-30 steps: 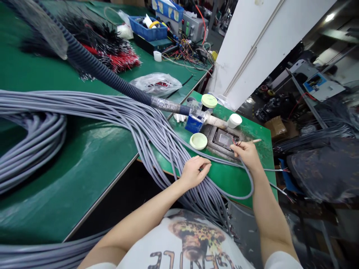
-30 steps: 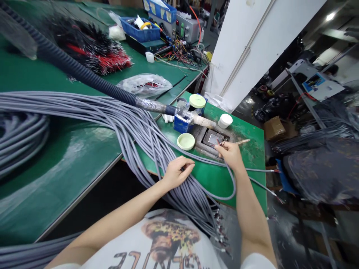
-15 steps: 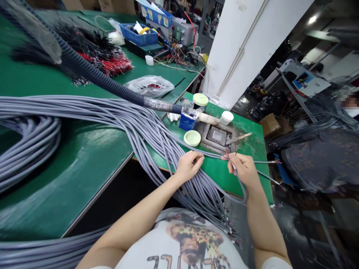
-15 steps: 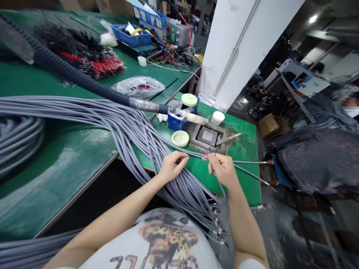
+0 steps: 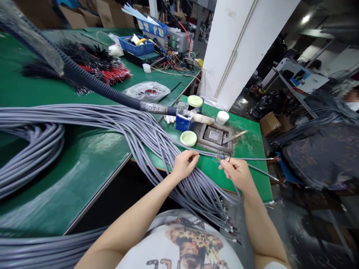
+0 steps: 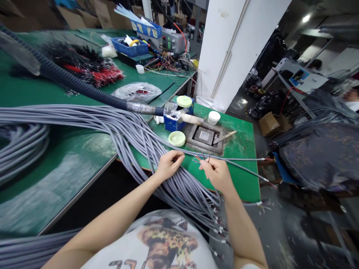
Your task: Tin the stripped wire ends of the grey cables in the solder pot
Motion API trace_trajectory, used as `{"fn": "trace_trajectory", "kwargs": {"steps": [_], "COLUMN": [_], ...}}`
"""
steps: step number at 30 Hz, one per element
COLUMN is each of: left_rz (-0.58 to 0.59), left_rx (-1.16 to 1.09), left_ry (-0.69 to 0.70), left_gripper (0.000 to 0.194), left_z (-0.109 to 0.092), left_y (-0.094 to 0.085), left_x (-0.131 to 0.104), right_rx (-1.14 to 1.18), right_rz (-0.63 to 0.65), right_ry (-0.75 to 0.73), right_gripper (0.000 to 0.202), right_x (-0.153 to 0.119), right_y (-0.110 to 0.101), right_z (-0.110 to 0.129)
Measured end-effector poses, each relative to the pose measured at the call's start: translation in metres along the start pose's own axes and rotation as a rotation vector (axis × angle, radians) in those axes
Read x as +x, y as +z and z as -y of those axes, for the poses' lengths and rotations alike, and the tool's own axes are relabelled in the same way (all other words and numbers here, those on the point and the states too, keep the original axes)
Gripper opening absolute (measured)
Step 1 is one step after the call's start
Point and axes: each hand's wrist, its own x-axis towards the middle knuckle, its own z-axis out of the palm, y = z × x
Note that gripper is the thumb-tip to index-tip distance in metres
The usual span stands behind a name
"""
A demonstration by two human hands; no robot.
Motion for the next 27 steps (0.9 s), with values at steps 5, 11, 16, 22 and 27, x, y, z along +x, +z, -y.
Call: {"fn": "trace_trajectory", "kwargs": {"steps": [5,11,16,22,27], "left_rz": [-0.008,0.016,0.038,0.027,-0.001], "left_rx": [0.034,0.081,0.113,0.12,0.116], "left_ry": [-0.003,-0.024,-0.026,-0.004,-0.001], "left_gripper": [0.011,0.009,0.007,0.006,0.006], "left_z": [-0.002,-0.005,-0.006,-0.004,-0.005], "left_y": [0.0,-0.002,0.0,0.0,0.001], "left_x": [0.0,0.002,0.001,0.0,-0.001], "right_rx": [-0.007,0.032,0.101,0.134,0.074], "right_rz": [-0.006,-0.011,0.01,0.037,0.037], "right_ry": [0.038,0.058,0.02,0.011,-0.035], "right_gripper": [0.03,0.028,0.035,0.039,0.035], "right_x": [0.003,0.013,0.017,0.022,0.022], "right_y": [-0.004,-0.01,-0.016,-0.018,-0.014], "right_z": [-0.006,-0.024,-0.037,-0.045,-0.044]}}
